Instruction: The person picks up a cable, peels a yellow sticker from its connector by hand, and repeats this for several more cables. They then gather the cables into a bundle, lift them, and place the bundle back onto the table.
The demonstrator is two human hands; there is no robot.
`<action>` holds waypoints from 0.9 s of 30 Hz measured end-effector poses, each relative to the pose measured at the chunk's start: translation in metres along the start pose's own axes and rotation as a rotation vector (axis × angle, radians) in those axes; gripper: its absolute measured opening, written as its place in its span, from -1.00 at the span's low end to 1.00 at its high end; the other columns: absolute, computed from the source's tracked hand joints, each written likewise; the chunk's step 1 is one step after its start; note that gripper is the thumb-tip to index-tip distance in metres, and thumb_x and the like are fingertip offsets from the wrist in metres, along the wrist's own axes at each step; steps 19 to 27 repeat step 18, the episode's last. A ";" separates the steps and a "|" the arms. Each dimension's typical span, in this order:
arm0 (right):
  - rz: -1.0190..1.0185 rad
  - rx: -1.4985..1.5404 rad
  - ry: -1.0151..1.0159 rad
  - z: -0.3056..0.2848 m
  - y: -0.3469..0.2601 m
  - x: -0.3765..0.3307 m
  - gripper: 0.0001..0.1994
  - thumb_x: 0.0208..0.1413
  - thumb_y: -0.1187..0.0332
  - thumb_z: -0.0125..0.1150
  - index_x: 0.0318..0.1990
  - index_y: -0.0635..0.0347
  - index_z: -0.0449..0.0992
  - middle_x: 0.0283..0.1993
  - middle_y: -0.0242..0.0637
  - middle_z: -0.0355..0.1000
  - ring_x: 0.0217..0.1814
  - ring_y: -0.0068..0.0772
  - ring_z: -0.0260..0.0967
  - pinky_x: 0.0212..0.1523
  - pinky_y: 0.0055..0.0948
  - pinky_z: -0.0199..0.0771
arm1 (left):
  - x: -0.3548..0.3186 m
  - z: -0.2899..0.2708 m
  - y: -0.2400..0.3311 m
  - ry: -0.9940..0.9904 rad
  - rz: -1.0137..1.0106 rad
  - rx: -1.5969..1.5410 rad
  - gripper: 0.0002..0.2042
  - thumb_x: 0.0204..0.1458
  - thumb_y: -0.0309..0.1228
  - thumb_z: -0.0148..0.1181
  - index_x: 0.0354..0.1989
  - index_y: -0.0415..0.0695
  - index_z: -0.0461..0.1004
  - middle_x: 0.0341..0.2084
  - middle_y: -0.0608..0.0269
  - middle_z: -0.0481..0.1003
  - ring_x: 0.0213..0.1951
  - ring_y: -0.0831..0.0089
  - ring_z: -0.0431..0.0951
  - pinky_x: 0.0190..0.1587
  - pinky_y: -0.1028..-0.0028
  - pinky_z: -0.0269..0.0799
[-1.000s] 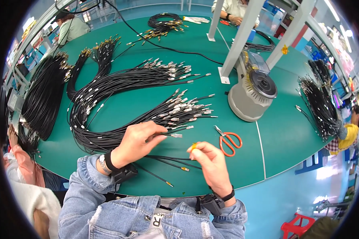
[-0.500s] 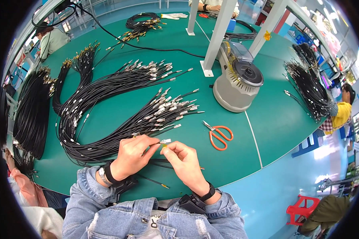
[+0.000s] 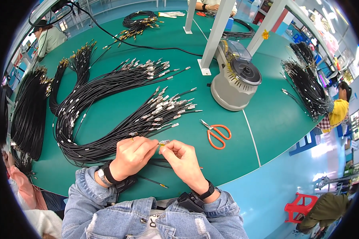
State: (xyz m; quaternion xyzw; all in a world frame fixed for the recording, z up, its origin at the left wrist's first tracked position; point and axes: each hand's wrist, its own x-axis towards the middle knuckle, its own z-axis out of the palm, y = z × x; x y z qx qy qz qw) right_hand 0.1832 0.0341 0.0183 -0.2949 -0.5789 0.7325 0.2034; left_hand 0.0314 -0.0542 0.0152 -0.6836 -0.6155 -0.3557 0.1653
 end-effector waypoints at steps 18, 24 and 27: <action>0.039 -0.030 -0.048 -0.005 -0.001 0.004 -0.89 0.10 0.45 0.10 -0.33 0.32 0.50 -0.37 -0.37 0.47 -0.33 -0.69 0.33 -0.28 -0.66 0.31 | -0.002 -0.002 -0.001 -0.038 0.061 0.027 -0.77 -0.34 -0.52 0.35 -0.42 -0.11 0.49 -0.61 0.41 0.44 -0.63 0.55 0.44 -0.63 0.57 0.30; 0.039 -0.030 -0.048 -0.005 -0.001 0.004 -0.89 0.10 0.45 0.10 -0.33 0.32 0.50 -0.37 -0.37 0.47 -0.33 -0.69 0.33 -0.28 -0.66 0.31 | -0.002 -0.002 -0.001 -0.038 0.061 0.027 -0.77 -0.34 -0.52 0.35 -0.42 -0.11 0.49 -0.61 0.41 0.44 -0.63 0.55 0.44 -0.63 0.57 0.30; 0.039 -0.030 -0.048 -0.005 -0.001 0.004 -0.89 0.10 0.45 0.10 -0.33 0.32 0.50 -0.37 -0.37 0.47 -0.33 -0.69 0.33 -0.28 -0.66 0.31 | -0.002 -0.002 -0.001 -0.038 0.061 0.027 -0.77 -0.34 -0.52 0.35 -0.42 -0.11 0.49 -0.61 0.41 0.44 -0.63 0.55 0.44 -0.63 0.57 0.30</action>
